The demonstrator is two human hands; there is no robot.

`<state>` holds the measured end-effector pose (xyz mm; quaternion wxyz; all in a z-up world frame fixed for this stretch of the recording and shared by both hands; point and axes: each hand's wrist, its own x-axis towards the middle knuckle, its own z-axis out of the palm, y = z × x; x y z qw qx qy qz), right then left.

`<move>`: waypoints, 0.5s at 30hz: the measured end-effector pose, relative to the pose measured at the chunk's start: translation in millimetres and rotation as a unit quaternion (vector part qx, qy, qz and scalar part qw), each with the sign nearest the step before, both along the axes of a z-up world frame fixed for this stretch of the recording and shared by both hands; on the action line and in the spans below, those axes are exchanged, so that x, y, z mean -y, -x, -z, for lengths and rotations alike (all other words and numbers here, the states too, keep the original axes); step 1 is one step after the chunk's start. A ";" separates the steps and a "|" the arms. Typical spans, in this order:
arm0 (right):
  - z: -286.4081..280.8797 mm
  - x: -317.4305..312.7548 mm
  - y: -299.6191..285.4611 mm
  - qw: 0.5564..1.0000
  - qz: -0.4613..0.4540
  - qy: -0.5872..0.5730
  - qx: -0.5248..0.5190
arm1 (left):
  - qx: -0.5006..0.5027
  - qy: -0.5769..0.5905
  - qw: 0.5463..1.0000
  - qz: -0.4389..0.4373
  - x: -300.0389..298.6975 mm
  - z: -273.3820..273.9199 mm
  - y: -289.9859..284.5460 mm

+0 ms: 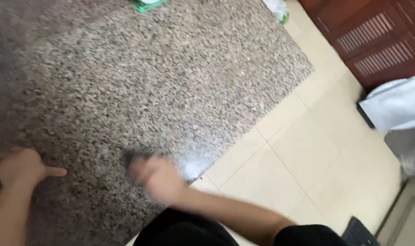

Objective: Clean the countertops using a damp cloth after rinsing it in the sink.

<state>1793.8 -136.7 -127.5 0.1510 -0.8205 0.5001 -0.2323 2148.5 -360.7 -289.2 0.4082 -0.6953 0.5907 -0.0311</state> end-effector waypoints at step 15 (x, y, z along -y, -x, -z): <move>22.6 28.8 193.2 0.958 0.228 0.141 -0.099 | -0.048 0.119 0.990 -0.057 -1.2 32.9 -14.5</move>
